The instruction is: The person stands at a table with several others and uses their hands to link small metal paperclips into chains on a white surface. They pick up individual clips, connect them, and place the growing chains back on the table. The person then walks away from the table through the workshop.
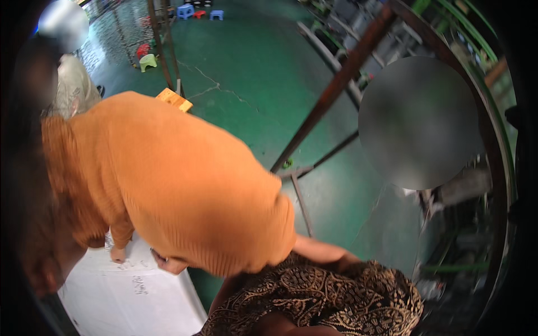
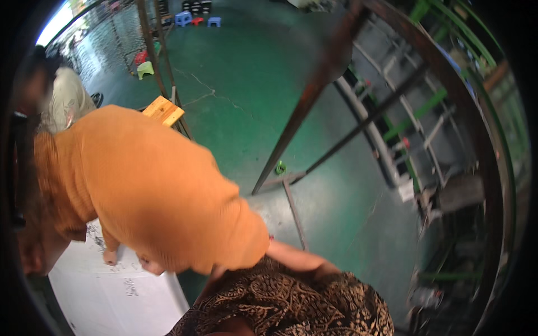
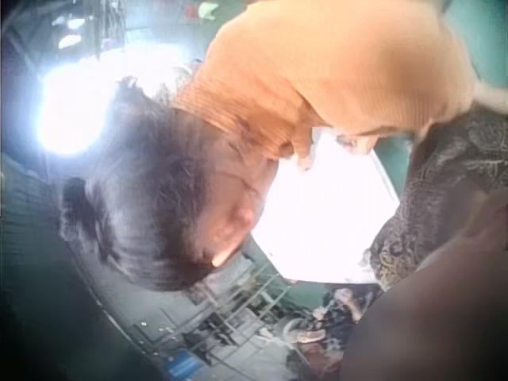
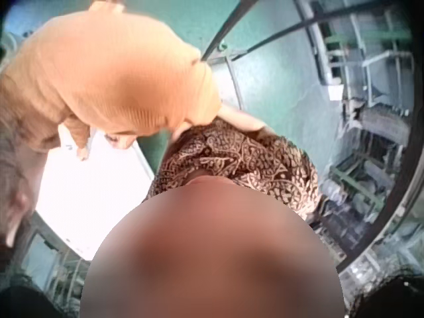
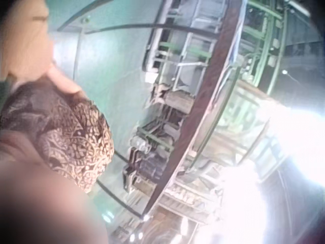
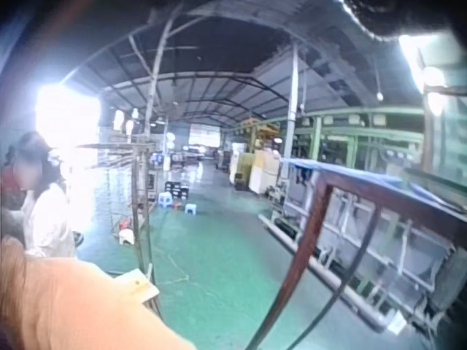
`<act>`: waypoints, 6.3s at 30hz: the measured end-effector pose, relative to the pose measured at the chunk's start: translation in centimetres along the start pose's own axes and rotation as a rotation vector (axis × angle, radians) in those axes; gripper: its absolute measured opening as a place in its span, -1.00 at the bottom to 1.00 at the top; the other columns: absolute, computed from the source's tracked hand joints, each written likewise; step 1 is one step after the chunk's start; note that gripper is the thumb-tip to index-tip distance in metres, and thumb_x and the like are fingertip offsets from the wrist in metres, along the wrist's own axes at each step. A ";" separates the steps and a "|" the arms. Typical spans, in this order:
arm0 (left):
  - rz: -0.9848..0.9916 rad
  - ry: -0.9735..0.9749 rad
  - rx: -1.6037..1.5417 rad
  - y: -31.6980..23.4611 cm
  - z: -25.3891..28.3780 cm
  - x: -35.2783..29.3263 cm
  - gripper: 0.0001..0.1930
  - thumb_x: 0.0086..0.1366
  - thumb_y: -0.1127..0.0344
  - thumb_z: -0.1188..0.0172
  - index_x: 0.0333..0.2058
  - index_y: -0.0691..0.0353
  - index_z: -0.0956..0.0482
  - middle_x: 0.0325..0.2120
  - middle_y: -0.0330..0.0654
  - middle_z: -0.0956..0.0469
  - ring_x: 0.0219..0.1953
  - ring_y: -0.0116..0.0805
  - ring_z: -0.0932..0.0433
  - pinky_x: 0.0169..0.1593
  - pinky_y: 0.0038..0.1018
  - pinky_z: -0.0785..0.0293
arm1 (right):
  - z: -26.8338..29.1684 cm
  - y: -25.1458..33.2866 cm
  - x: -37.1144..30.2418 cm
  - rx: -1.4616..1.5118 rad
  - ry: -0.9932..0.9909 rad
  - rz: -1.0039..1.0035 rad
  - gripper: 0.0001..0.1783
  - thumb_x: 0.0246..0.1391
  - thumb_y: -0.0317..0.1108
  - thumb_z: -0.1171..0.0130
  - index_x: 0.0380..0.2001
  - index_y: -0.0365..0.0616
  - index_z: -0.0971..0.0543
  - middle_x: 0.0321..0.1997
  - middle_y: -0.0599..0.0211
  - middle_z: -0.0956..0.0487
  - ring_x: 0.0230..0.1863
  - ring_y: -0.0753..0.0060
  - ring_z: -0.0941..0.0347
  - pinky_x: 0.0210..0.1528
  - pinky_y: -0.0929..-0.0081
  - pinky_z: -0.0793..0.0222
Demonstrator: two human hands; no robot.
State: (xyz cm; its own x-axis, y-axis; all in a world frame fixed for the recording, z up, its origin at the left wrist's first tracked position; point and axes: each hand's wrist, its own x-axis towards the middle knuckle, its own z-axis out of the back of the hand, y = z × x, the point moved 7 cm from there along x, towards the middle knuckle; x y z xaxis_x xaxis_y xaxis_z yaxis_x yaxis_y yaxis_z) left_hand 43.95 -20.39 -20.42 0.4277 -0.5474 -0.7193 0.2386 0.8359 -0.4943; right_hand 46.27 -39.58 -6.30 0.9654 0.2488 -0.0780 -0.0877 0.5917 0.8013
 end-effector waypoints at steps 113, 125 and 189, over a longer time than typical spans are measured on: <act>-0.146 0.320 -0.117 -55.5 139.5 129.3 -0.74 0.25 0.21 -0.02 -0.22 0.24 -0.54 -0.37 -0.12 -0.56 -0.34 -0.34 -0.54 -0.19 -0.42 -0.45 | 124.4 -83.5 122.8 0.427 0.767 0.315 -0.45 0.28 -0.18 0.25 0.26 -0.21 -0.16 0.34 0.12 -0.17 0.38 0.30 0.01 0.38 0.39 0.13; -0.324 0.308 0.032 -72.4 173.7 158.3 -0.75 0.24 0.25 0.01 -0.18 0.22 -0.49 -0.31 -0.13 -0.50 -0.27 -0.30 -0.49 -0.14 -0.39 -0.43 | 157.7 -101.0 140.5 0.502 0.231 -0.183 -0.59 0.21 -0.31 0.14 0.10 -0.19 -0.33 0.04 0.20 -0.36 0.10 0.33 -0.19 0.17 0.43 0.03; -0.235 0.085 -0.381 -104.6 334.5 282.6 -0.58 0.07 0.22 -0.24 -0.04 0.10 -0.52 -0.17 -0.15 -0.60 -0.13 -0.27 -0.55 -0.07 -0.35 -0.47 | 267.4 -210.0 290.9 1.001 -0.194 -1.295 -0.81 0.09 -0.32 0.02 -0.42 -0.18 -0.53 -0.64 0.20 -0.50 -0.65 0.26 -0.44 -0.66 0.32 -0.36</act>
State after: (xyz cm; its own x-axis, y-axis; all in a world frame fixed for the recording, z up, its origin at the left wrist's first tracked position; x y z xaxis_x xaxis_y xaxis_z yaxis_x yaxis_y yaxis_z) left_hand 431.49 -249.20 -8.72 0.3234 -0.7351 -0.5959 -0.0240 0.6232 -0.7817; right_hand 411.20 -296.49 -38.70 0.2866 -0.1253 -0.9498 0.8603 -0.4025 0.3127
